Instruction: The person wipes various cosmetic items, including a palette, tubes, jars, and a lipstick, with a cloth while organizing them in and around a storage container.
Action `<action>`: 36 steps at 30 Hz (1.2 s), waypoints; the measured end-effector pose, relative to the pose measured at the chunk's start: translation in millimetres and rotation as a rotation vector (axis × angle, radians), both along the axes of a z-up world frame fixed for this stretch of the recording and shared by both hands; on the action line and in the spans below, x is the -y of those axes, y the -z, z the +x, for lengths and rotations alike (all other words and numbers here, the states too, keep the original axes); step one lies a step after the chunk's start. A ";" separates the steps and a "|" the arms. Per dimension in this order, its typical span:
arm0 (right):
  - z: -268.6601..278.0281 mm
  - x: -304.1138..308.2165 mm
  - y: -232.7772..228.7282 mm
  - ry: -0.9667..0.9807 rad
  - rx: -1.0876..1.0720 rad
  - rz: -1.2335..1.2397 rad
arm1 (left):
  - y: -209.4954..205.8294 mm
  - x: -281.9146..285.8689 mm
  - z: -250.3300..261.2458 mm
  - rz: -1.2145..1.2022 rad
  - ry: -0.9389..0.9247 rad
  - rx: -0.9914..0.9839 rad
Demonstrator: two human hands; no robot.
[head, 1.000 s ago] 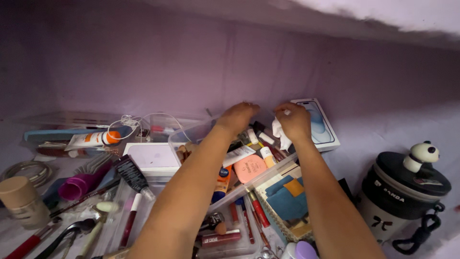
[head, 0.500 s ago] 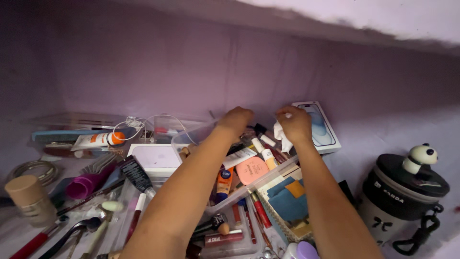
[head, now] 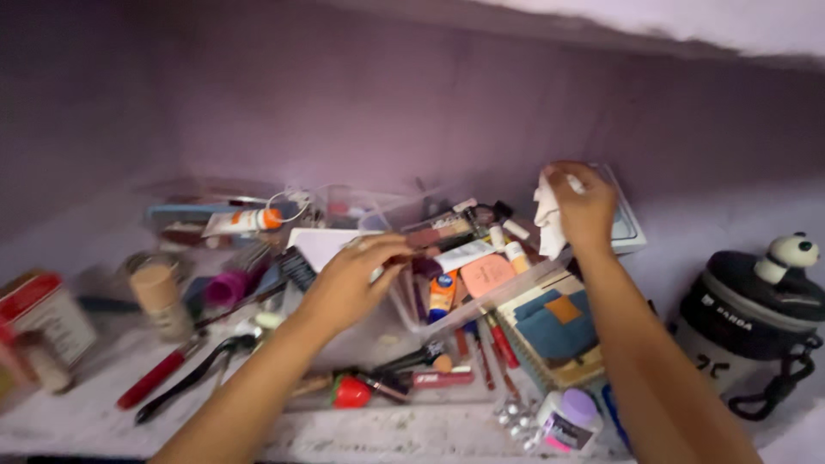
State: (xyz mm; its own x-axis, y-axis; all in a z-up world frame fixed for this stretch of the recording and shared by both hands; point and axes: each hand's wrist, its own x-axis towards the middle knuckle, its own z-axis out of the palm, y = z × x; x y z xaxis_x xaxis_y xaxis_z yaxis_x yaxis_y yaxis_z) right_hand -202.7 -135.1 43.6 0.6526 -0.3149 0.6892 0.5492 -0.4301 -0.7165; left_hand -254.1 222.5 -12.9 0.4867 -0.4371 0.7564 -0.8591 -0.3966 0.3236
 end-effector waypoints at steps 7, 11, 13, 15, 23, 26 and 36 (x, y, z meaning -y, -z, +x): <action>-108.3 -86.4 17.8 -0.241 -0.198 -0.140 | 78.4 -75.6 -75.7 -0.316 -0.177 0.113; -156.1 -133.3 46.8 -0.272 -0.291 -0.631 | 94.4 -82.0 -88.4 -0.371 -0.252 0.180; -167.2 -145.6 57.7 -0.214 -0.377 -0.822 | 94.7 -84.2 -89.9 -0.377 -0.233 0.119; -169.6 -154.6 66.7 0.103 -0.484 -1.074 | 91.8 -88.9 -90.2 -0.379 -0.208 0.060; -173.6 -157.7 88.4 0.156 -0.681 -0.915 | 91.2 -89.8 -95.0 -0.398 -0.170 -0.052; -177.6 -148.5 96.8 0.161 -0.581 -0.791 | 91.2 -89.3 -94.7 -0.392 -0.170 -0.053; -169.7 -133.7 92.3 0.369 -0.753 -0.956 | 91.2 -89.9 -94.8 -0.386 -0.163 -0.095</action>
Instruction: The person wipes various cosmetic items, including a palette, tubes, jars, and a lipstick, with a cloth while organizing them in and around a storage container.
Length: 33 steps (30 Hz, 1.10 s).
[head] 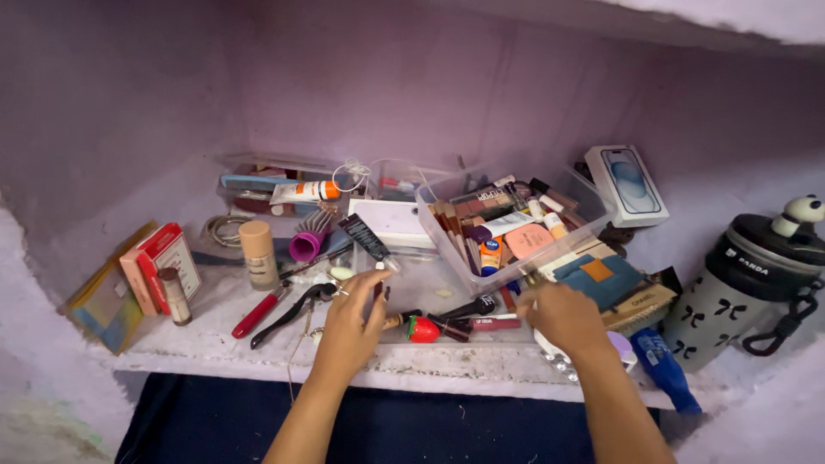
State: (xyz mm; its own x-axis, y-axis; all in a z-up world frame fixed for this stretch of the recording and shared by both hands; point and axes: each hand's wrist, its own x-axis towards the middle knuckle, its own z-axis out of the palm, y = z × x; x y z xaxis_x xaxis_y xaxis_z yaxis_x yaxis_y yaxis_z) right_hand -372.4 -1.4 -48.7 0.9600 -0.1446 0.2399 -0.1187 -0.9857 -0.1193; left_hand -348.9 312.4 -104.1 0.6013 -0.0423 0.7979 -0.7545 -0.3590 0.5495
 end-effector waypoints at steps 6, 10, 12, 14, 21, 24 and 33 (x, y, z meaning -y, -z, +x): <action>-1.6 -6.7 -5.6 -0.286 0.143 0.120 | 2.0 -1.3 0.2 0.008 0.010 0.023; 7.0 -38.8 7.2 -0.607 0.237 -0.092 | 1.8 -0.9 -1.1 0.030 -0.005 0.021; 10.3 -47.3 3.4 -0.455 0.036 -0.189 | 0.9 -1.1 -1.9 0.038 -0.013 0.020; 16.7 -53.1 -0.6 -0.421 -0.027 -0.287 | 0.4 -1.5 -3.7 0.036 0.023 0.025; 15.7 -57.5 -5.0 -0.441 -0.035 -0.452 | -2.8 -0.4 -5.9 0.042 0.013 0.048; -1.2 -55.3 -3.1 -0.351 0.110 -0.260 | -2.1 -0.8 -6.2 0.009 0.048 -0.050; -46.6 -42.4 19.1 -0.196 0.412 0.539 | 14.1 14.5 -13.8 -0.093 0.048 0.192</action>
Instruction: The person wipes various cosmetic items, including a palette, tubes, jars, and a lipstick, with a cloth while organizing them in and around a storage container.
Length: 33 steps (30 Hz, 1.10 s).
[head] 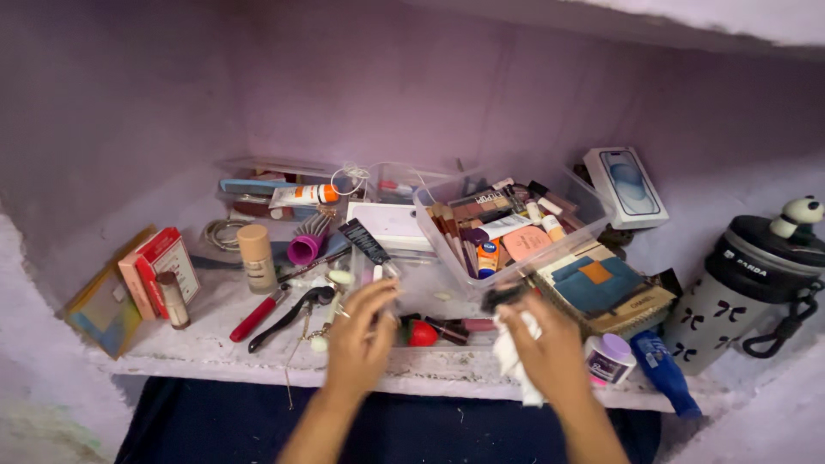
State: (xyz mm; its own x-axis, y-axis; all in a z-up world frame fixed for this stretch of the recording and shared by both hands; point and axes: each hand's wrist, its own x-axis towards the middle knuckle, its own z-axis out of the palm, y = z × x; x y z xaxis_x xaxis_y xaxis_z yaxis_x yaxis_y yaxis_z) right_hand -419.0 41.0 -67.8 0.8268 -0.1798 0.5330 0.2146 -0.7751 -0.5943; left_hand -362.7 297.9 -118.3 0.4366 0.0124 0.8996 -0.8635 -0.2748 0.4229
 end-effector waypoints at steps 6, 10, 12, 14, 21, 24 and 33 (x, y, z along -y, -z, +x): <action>-14.5 -55.1 19.5 -0.328 0.352 -0.020 | 2.1 87.1 -54.8 -0.397 0.576 -0.690; -18.1 -43.0 21.4 -0.325 0.214 0.114 | -21.4 72.2 -39.7 -0.827 0.998 -0.800; -21.7 -31.2 16.7 -0.355 0.480 0.637 | -24.0 61.6 -45.4 -0.820 1.159 -1.001; -22.3 -28.2 7.3 -0.351 0.534 0.676 | -15.2 65.3 -50.8 -0.759 1.182 -0.990; -27.2 -95.7 6.7 -0.338 0.578 0.049 | 25.1 81.5 -55.6 -0.900 1.263 -1.060; -34.6 -95.8 22.0 -0.341 0.625 -0.006 | -2.8 73.8 -69.2 -1.066 1.341 -0.913; -27.5 -60.1 99.8 -0.370 0.763 -0.024 | -34.3 54.9 -77.1 -0.915 1.128 -0.955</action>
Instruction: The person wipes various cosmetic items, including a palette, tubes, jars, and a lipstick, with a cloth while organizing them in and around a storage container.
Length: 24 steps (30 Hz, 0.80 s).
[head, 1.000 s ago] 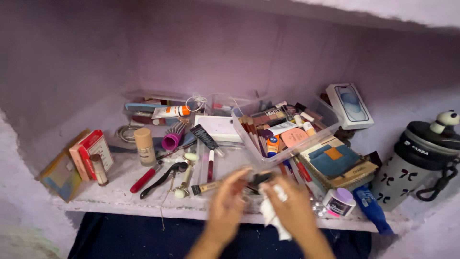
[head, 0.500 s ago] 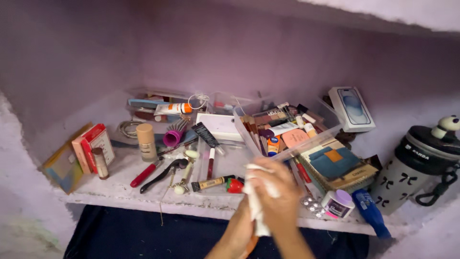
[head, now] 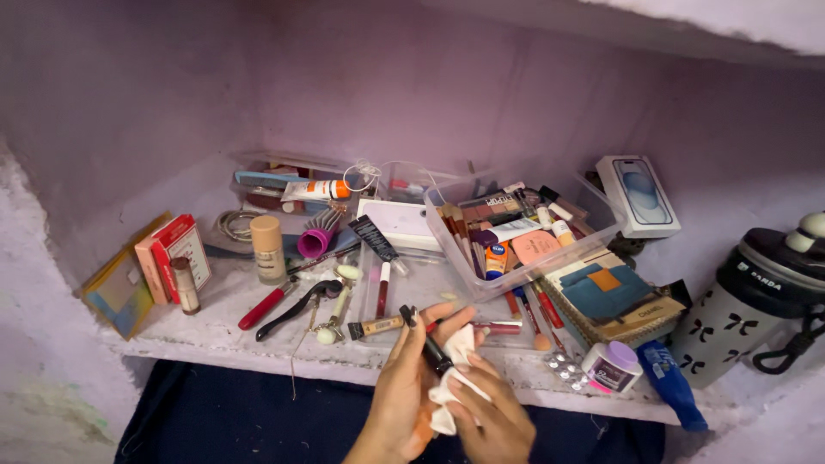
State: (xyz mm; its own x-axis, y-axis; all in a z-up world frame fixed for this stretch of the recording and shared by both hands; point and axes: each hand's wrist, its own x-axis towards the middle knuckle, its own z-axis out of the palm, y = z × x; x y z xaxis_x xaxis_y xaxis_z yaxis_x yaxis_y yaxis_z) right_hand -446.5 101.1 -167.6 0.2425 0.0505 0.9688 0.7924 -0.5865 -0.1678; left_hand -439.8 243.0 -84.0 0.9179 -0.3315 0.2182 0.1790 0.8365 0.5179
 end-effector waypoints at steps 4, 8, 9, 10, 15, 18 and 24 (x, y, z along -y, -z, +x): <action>-7.9 25.3 10.1 0.156 -0.256 0.215 | 8.0 -7.8 0.2 -0.114 0.085 0.069; -2.3 28.3 8.1 0.066 -0.368 0.500 | 15.2 -6.4 4.5 -0.039 0.038 0.179; -0.1 25.9 6.8 -0.075 -0.395 0.598 | 18.2 -3.5 5.3 -0.038 0.007 0.264; 0.2 22.8 6.2 -0.215 -0.420 0.695 | 22.2 0.8 5.7 -0.037 0.010 0.263; -11.4 -9.7 25.2 0.057 -0.384 0.065 | 57.4 24.2 0.5 0.095 -0.155 0.263; -6.4 -8.5 42.3 0.029 -0.366 0.160 | 76.4 25.1 0.3 0.276 -0.139 0.310; 14.7 -4.5 78.7 -0.358 -0.565 0.386 | 69.3 29.4 -8.1 0.148 -0.372 0.283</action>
State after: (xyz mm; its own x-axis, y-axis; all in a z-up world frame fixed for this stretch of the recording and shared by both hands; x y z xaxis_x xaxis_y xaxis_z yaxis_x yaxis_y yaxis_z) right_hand -431.8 105.6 -246.3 0.7383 -0.0972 0.6674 0.6557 -0.1287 -0.7440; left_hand -447.9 213.6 -153.3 0.8912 -0.0389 0.4519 -0.2832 0.7306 0.6214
